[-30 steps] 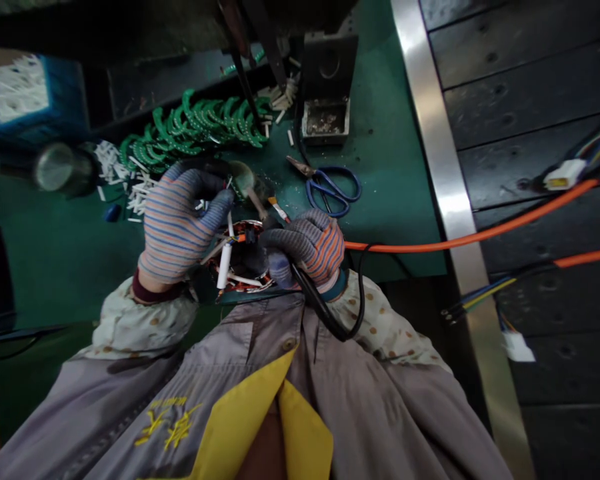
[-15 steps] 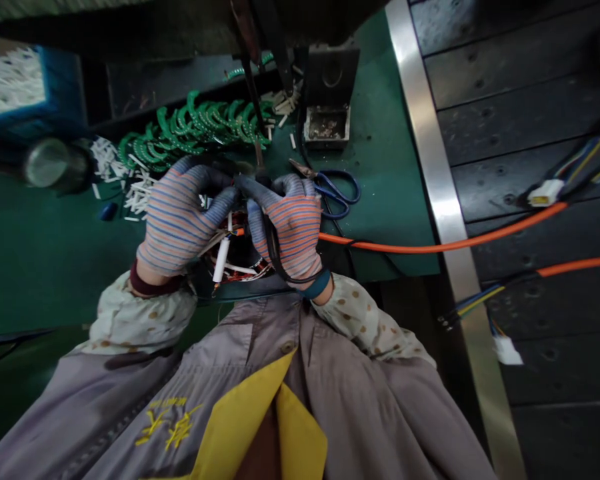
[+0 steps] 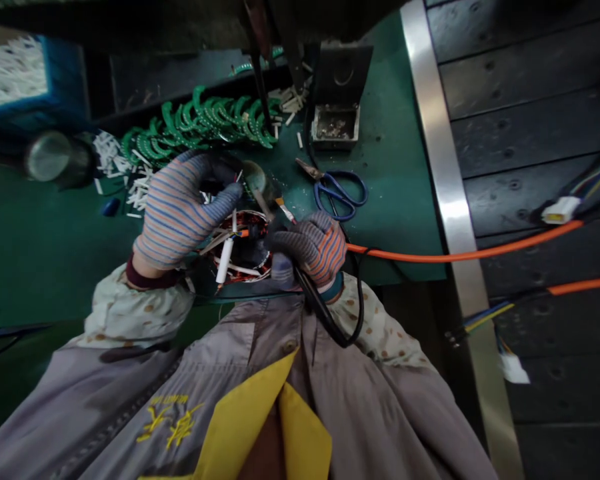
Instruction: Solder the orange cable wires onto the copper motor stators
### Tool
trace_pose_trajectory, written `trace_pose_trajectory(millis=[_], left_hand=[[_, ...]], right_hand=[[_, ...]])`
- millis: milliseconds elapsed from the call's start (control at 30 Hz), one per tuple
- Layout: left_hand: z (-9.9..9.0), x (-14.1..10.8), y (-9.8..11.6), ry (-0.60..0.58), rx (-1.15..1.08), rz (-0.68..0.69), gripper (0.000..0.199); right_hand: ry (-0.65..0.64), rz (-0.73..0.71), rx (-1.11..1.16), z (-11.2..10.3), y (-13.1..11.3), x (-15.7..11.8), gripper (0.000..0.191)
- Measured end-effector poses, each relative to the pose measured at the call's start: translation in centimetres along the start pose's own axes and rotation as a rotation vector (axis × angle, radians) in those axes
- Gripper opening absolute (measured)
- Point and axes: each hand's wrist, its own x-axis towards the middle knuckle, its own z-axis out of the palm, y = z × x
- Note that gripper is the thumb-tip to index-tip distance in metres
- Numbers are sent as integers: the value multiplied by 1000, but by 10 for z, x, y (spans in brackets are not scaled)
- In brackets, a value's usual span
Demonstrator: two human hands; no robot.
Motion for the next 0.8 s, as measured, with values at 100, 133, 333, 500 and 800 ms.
trace_pose_trajectory(millis=[100,133,333,500,800], left_hand=[[0,-2,6,-5,-8,-18,10],[0,-3,7,-3,-6,-21,10],[5,-5,12,30,89,33,13],[1,-5,9,13,111,54,10],[-14,5,7,-98,52,16,7]], right_hand=[[211,-148,79,-4,-4,5,34],[219,-160,89,-5,-6,8,33],[215,-11,-19,0,-14,13,53],[330,-46,-11,2,-12,10,49],[299,-81,85,-2,-13,12,34]])
